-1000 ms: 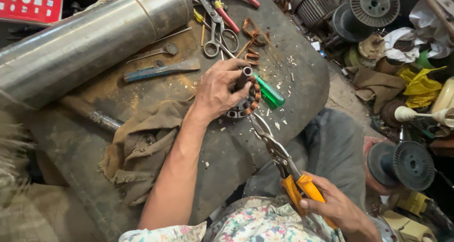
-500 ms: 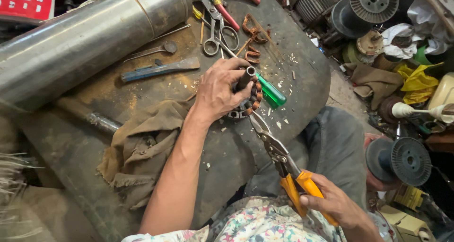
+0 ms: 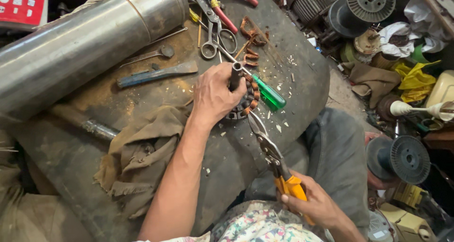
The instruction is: The person manipulates wires and metal components on a motor stator by hand using pliers and a screwdriver, pulling and cutting wires to prepare or repair the electrical part.
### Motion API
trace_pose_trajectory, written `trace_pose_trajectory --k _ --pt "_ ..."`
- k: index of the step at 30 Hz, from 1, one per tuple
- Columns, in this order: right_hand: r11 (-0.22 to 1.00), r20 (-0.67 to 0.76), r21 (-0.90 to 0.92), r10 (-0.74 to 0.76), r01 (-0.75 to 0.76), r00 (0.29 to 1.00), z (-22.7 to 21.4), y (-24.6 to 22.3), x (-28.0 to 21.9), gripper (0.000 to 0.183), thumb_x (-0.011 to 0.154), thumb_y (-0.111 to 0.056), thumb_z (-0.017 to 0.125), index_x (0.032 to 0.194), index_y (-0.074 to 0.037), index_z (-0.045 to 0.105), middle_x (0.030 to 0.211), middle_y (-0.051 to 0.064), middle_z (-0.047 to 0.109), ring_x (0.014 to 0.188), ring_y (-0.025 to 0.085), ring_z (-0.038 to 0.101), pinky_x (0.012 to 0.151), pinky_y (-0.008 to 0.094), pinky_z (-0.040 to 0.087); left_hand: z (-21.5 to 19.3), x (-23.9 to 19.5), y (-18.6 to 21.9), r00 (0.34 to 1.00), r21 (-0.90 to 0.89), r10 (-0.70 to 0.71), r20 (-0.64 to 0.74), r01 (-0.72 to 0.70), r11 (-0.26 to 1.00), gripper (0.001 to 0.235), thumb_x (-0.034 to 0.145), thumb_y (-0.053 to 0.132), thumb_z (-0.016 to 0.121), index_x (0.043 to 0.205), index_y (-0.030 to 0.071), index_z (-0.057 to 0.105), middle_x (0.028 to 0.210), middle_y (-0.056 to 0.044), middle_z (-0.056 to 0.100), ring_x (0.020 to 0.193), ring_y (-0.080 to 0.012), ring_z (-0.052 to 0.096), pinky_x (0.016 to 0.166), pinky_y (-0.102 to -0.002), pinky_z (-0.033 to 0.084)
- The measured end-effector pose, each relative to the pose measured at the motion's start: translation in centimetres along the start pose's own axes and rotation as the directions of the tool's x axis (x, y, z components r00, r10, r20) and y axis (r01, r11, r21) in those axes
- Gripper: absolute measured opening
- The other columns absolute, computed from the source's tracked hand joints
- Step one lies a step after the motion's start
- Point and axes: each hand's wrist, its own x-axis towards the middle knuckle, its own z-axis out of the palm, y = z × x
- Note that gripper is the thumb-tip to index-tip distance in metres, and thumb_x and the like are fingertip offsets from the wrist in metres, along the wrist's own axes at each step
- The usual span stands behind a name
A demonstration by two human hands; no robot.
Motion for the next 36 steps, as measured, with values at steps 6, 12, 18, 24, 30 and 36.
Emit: trace_pose_trajectory --k 6,12,18,24,30,36 --pt "0.994 -0.026 -0.101 -0.049 0.046 0.998 0.9 -0.9 0.9 0.054 0.084 -0.01 0.074 0.136 -0.001 0.059 0.084 0.0 0.061 0.071 0.009 0.054 0.062 0.027 0.047 -0.3 0.6 0.0 0.991 -0.001 -0.116 0.067 0.117 0.993 0.039 0.085 0.023 0.065 0.122 0.016 0.074 0.082 -0.018 0.068 0.077 -0.0403 0.066 0.071 -0.05 0.052" --pt "0.967 -0.114 -0.215 -0.166 0.138 0.98 1.1 1.0 1.9 0.06 0.083 -0.01 0.075 0.139 -0.001 0.055 0.093 0.001 0.064 0.081 0.01 0.058 0.071 0.028 0.05 -0.4 0.8 0.0 0.987 0.019 -0.138 0.087 0.137 0.99 0.046 0.083 0.025 0.065 0.128 0.015 0.07 0.079 -0.018 0.068 0.073 -0.0406 0.066 0.068 -0.05 0.05" --pt "0.847 -0.212 -0.517 -0.269 0.126 0.94 1.5 0.9 2.2 0.066 0.079 -0.016 0.079 0.14 -0.003 0.057 0.087 0.007 0.07 0.08 0.011 0.064 0.077 0.025 0.053 -0.4 0.8 0.1 0.982 -0.006 -0.165 0.092 0.166 0.986 0.047 0.083 0.025 0.064 0.129 0.018 0.07 0.078 -0.018 0.068 0.072 -0.0405 0.066 0.067 -0.05 0.051" --pt "0.944 -0.153 -0.318 -0.146 0.091 0.977 0.2 1.7 1.3 0.078 0.078 -0.022 0.081 0.146 -0.006 0.047 0.107 0.009 0.07 0.096 0.016 0.065 0.085 0.032 0.052 -0.4 0.8 0.0 0.984 0.019 -0.158 0.08 0.157 0.987 0.048 0.082 0.025 0.063 0.129 0.019 0.07 0.081 -0.018 0.069 0.073 -0.0409 0.066 0.066 -0.051 0.05" --pt "0.989 0.041 0.128 0.072 -0.077 0.997 -1.2 2.2 0.6 0.06 0.081 -0.027 0.076 0.13 0.001 0.059 0.102 0.016 0.072 0.09 0.022 0.07 0.08 0.035 0.057 -0.4 0.8 0.1 0.984 0.015 -0.157 0.082 0.156 0.988 0.047 0.083 0.026 0.064 0.129 0.019 0.07 0.081 -0.018 0.069 0.074 -0.0414 0.066 0.068 -0.051 0.051" --pt "0.971 -0.135 -0.232 0.018 -0.05 0.991 -1.8 2.9 0.8 0.077 0.075 -0.03 0.079 0.143 -0.003 0.053 0.118 0.012 0.066 0.108 0.021 0.063 0.091 0.036 0.05 -0.5 0.8 0.2 0.98 0.018 -0.171 0.099 0.17 0.985 0.047 0.084 0.026 0.063 0.13 0.02 0.069 0.082 -0.019 0.069 0.076 -0.0412 0.066 0.069 -0.051 0.051"
